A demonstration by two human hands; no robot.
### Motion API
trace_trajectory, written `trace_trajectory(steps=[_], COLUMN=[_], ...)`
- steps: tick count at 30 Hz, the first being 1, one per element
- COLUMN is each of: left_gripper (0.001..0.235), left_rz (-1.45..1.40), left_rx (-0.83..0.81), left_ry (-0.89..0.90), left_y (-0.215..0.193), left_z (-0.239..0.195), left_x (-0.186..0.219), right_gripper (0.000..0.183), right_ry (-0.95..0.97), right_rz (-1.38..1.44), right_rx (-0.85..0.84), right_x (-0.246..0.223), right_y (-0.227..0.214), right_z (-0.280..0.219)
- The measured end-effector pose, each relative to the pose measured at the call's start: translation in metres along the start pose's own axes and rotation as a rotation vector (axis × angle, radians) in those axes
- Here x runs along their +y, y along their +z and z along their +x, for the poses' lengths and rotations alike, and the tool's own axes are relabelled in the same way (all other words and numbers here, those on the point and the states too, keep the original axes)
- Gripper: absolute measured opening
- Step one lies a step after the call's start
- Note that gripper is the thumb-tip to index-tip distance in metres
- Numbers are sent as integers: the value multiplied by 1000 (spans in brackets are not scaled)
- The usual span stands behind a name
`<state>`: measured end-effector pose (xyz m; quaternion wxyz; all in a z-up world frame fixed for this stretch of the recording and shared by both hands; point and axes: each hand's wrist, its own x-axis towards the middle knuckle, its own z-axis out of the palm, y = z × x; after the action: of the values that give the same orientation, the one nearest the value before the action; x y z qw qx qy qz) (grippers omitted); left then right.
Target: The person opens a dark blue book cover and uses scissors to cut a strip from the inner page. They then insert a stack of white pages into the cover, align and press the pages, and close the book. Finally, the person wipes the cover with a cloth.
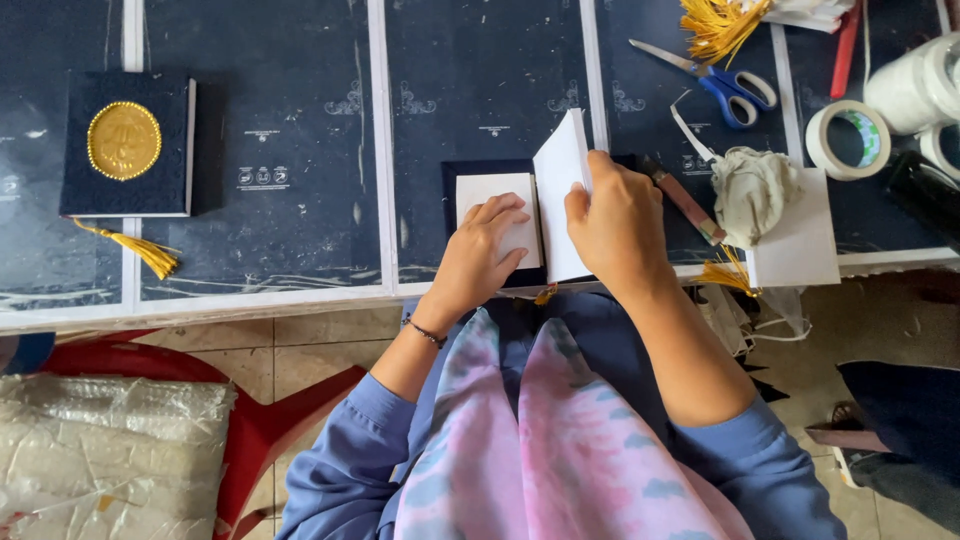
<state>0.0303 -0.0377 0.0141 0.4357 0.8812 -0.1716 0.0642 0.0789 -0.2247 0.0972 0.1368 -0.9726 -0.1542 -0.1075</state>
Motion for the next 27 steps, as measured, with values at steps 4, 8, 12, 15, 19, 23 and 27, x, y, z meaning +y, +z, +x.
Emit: trace_trajectory(steps=[4,8,12,15,19,23,27], left_gripper=[39,34,33,20,16,19,22], left_rz=[23,27,-15,-398,-628,-656,-615], left_rx=[6,33,46,167,211,255,266], left_ry=[-8,-16,-26,25,71,66,174], left_y=[3,5,10,11,18,26,30], left_z=[-2,-3,-3,-2,-3,-3,3], left_x=[-2,1,-1,14,34,37,31], right_gripper=[29,29,30,28,35,47,52], right_ry=[38,39,40,11,17,36,42], right_rz=[36,57,49,42,104,139,208], right_rx=[-37,-40,-47,-30,-22,20,76], right_x=[-3,-9,-8,-4,0,-6,-4], right_y=[-3,-7,-6,-4,0,-11,-12], right_z=[0,1,-1,1,1,-2,-4])
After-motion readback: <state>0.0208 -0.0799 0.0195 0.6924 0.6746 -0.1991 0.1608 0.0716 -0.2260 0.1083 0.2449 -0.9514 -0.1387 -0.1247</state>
